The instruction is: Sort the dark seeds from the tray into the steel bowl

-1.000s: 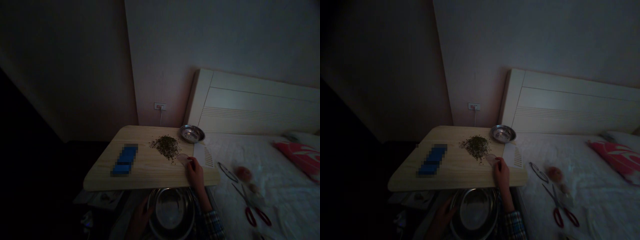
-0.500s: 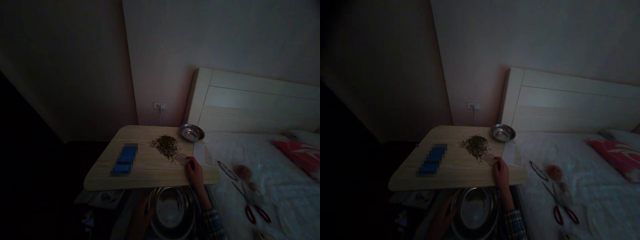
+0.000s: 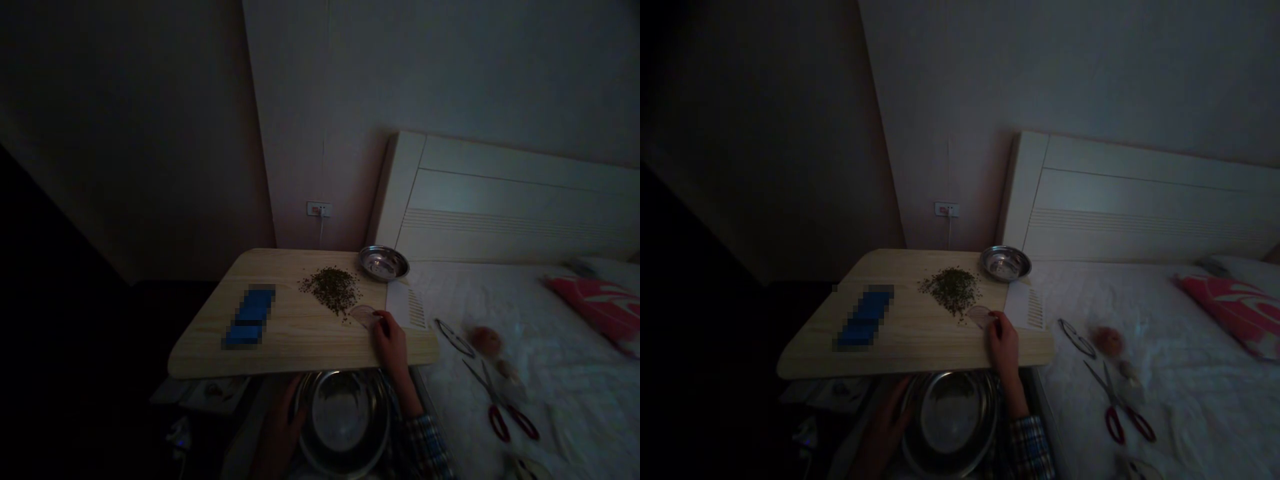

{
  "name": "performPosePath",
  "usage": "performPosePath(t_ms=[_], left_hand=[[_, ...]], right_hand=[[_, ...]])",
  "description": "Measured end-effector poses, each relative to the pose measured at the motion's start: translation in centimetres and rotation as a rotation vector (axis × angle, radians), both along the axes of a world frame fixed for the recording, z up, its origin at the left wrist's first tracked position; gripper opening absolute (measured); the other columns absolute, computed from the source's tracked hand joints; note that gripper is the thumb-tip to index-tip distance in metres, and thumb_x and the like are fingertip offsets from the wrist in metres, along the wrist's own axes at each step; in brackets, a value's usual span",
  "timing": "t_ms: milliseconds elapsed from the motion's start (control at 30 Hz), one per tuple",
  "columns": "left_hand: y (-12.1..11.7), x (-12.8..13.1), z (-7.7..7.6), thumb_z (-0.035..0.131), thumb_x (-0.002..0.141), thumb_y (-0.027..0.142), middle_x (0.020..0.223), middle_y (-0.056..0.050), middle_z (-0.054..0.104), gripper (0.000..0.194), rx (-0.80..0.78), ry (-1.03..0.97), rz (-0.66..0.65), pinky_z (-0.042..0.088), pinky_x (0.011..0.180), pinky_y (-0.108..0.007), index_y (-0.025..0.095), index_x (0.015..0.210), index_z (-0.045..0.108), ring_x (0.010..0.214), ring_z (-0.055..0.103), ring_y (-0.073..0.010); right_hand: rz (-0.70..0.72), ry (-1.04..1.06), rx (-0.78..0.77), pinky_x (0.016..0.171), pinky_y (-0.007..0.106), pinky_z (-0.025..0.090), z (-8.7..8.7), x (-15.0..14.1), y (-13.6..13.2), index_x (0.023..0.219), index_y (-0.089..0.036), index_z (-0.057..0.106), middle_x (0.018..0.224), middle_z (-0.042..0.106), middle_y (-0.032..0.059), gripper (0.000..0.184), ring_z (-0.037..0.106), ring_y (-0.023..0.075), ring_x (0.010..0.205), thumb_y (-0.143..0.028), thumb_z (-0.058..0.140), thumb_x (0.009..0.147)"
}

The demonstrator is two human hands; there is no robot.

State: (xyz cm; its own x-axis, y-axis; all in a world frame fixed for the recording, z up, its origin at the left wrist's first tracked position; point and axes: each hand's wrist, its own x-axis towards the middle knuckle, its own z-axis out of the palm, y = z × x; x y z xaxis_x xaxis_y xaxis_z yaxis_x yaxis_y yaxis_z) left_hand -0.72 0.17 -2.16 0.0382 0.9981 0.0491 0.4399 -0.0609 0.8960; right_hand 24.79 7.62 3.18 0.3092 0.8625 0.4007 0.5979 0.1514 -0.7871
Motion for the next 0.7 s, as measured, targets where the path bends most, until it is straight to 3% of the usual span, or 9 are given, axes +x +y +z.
performPosePath(t_ms=[233,533,700], left_hand=[[0.0,0.2,1.2,0.05,0.073,0.026,0.118,-0.009,0.06,0.039,0.086,0.088,0.038,0.041,0.098,-0.042,0.019,0.111,0.058,0.111,0.054,-0.0252],[-0.4,0.3,1.8,0.049,0.073,0.021,0.106,-0.008,0.062,0.035,0.076,0.08,0.051,0.046,0.088,-0.037,0.018,0.108,0.05,0.1,0.058,-0.022],[-0.4,0.5,2.5,0.045,0.077,0.018,0.12,-0.01,0.056,0.055,0.11,0.107,0.04,0.044,0.092,-0.035,0.017,0.131,0.034,0.106,0.056,-0.0204]], right_hand=[[-0.002,0.009,-0.015,0.055,0.024,0.035,-0.1,0.1,0.0,0.101,-0.015,0.059,0.064,0.055,0.0001,0.032,0.048,0.0146,0.058,-0.027,0.039,0.079],[0.005,-0.018,-0.017,0.054,0.024,0.034,-0.1,0.1,0.1,0.099,-0.016,0.06,0.061,0.053,-0.0015,0.03,0.048,0.0144,0.056,-0.026,0.04,0.078],[0.003,-0.007,-0.017,0.054,0.024,0.034,-0.2,0.1,0.1,0.1,-0.017,0.06,0.062,0.054,-0.001,0.031,0.048,0.0145,0.056,-0.026,0.039,0.079]])
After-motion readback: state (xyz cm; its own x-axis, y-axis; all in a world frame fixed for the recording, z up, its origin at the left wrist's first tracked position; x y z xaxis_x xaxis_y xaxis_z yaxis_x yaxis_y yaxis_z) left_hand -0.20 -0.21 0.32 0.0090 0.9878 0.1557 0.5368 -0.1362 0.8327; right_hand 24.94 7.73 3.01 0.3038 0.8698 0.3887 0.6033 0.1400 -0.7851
